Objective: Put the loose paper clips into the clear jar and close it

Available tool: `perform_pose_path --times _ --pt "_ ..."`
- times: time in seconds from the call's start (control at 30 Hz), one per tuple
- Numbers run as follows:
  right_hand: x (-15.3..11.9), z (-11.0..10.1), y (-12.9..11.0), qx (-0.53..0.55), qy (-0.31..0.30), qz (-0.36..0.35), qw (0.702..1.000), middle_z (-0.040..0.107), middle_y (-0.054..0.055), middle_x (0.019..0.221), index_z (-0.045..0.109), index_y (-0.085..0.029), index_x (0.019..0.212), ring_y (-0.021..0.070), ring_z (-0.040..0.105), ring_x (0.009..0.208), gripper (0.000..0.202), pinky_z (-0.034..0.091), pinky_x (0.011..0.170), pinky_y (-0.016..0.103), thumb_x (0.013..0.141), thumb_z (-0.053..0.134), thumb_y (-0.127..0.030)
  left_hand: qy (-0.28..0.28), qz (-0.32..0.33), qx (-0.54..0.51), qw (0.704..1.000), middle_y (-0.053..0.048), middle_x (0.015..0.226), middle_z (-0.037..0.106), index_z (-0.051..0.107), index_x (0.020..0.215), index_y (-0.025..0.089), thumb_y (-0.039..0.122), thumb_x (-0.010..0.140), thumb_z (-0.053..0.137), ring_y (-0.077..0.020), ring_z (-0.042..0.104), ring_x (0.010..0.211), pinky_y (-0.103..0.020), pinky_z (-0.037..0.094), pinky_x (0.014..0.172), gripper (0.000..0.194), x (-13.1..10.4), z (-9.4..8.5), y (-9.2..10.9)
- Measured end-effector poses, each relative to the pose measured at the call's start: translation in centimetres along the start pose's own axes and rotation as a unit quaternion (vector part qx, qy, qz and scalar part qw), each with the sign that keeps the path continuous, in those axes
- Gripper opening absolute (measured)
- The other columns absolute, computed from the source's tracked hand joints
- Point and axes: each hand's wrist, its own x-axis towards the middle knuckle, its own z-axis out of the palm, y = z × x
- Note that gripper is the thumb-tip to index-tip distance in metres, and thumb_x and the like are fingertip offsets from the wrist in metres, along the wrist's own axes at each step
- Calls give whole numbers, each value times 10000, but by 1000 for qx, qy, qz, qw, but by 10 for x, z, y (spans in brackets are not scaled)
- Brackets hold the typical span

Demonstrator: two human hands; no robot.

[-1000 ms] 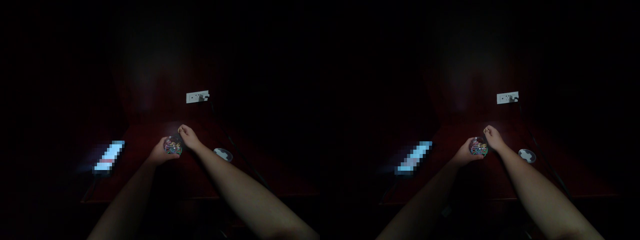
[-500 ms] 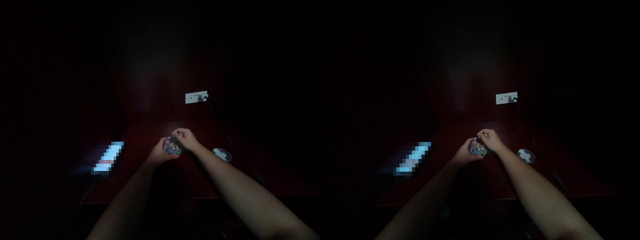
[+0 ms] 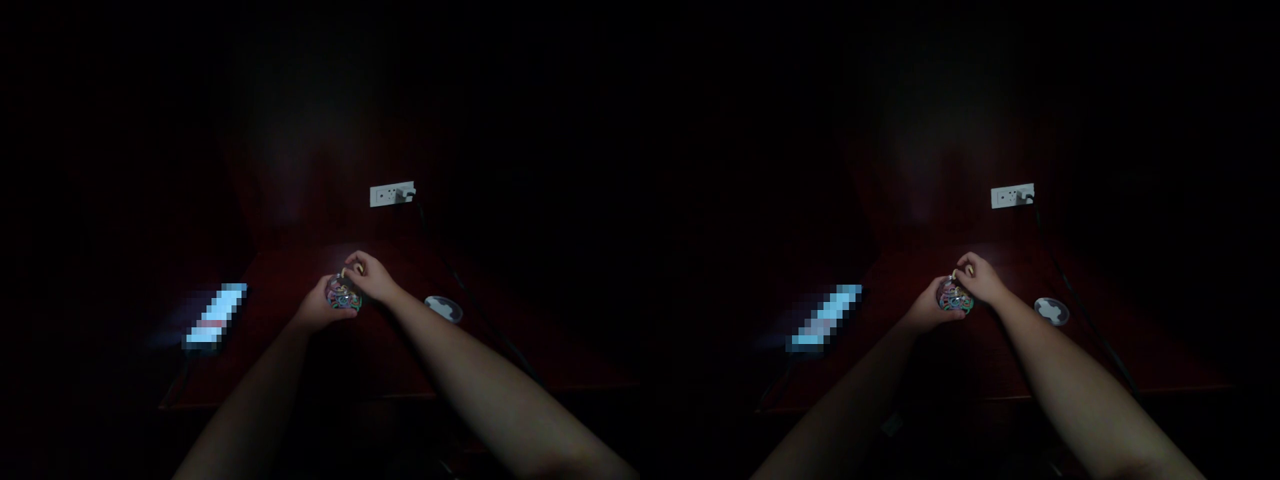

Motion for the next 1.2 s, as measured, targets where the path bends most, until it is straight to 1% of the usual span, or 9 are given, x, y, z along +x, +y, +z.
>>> perform_pose_path --times 0.07,0.2,0.33,0.4,0.53,0.67,0.77,1.0,1.2 --pt "0 0 0 34 -5 16 999 367 -93 478 499 -183 785 69 324 420 169 262 432 201 679 574 -291 1 4 -3 1000 -94 1118 581 424 1191 193 336 460 817 -250 564 1011 -400 429 898 842 0 0 0" --pt "0 0 1 74 -24 23 997 351 -89 460 471 -179 677 59 306 412 136 231 417 194 668 565 -277 -1 14 -10 1000 -99 1131 573 416 1196 191 336 469 816 -251 563 1017 -401 429 901 842 1 1 -3" --pt "0 -1 3 62 -30 4 998 465 -42 532 526 -162 653 80 396 486 47 299 464 205 660 498 -199 -6 14 -15 1000 -102 1137 569 402 1203 190 338 477 813 -250 558 1029 -400 430 901 847 2 1 -6" --pt "1 -2 3 63 -29 -13 998 522 -14 602 550 -157 655 99 450 553 99 343 519 222 660 453 -176 -9 15 -13 1000 -99 1140 567 399 1204 193 341 477 812 -247 558 1029 -400 430 902 849 2 1 -6" --pt "2 -5 2 114 -16 -20 993 488 -16 579 535 -160 640 104 437 552 126 333 520 227 648 412 -184 -10 16 -25 1000 -102 1153 560 402 1203 196 331 479 812 -244 555 1036 -397 429 909 843 2 1 -6" --pt "3 -6 3 204 2 45 978 395 -52 497 491 -178 672 83 336 437 117 252 428 211 624 388 -204 -5 15 -29 999 -110 1165 555 401 1207 194 318 474 815 -246 550 1047 -409 419 923 851 2 2 -6" --pt "5 -3 6 250 28 88 964 387 -63 483 447 -194 684 76 321 398 100 232 397 204 619 375 -218 -6 14 -32 999 -112 1173 553 406 1206 187 302 471 818 -245 552 1046 -406 416 929 851 1 2 -4" --pt "11 1 15 266 103 152 946 379 -90 457 376 -214 700 60 323 366 92 212 370 174 626 428 -230 -14 7 -43 999 -103 1168 560 416 1196 197 296 473 817 -237 557 1045 -394 417 931 833 0 1 -1" --pt "11 0 12 277 103 185 937 427 -82 517 366 -216 726 54 347 372 161 240 368 171 621 479 -261 -9 6 -46 999 -103 1167 562 421 1196 197 280 459 823 -242 552 1052 -400 407 939 844 1 2 -4"
